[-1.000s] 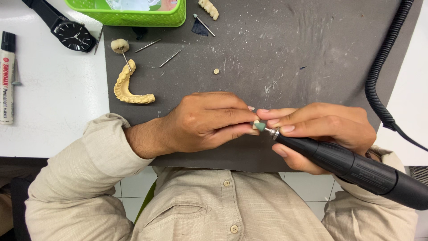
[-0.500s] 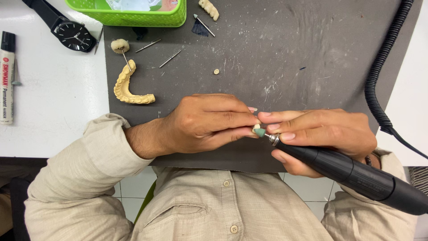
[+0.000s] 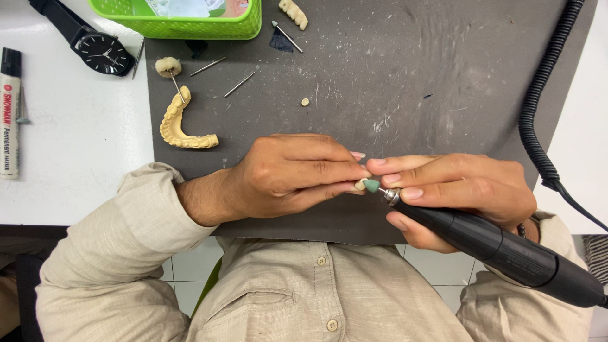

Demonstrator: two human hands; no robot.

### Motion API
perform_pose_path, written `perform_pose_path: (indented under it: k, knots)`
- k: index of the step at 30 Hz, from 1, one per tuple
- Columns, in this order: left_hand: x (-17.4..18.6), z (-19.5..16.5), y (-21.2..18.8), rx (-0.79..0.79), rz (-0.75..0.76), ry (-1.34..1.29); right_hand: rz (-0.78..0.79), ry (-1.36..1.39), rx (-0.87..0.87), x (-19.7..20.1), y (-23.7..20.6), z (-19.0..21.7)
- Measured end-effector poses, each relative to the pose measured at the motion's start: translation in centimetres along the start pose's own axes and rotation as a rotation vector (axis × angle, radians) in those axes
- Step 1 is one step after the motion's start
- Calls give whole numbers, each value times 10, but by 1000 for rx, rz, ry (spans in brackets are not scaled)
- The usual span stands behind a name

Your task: The person holds a small dental crown/tooth prosthesis in one hand and uses a rotary grinding tool with different burs to grind and smooth its surface, swapping attachments and repositioning the piece repeatedly while working over a bench mat.

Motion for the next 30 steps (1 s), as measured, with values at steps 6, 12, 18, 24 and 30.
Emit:
perform_pose_path:
  k: [6,12,18,24,30]
  knots:
    - [0,0,0,14,0,-4,41,-3,-35,1,0,4]
    - [0,1,-1,9,-12,20,86,10,-29,2,5,6]
    - [-1,1,-2,19,-32,29,49,19,15,-2,6,5]
    - [-2,0,-2,31,-42,15,57,13,10,-2,6,5]
    - [0,0,-1,16,-30,8,31,7,-20,2,4,6]
Point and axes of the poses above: each hand's wrist, its own y-axis towards the middle knuckle, its own x-axis out of the back of the hand, z = x × y, the point moved 1 cm from there along y, towards the middle knuckle, and after that the axes turned 1 degree about -y, right-handed, at the moved point
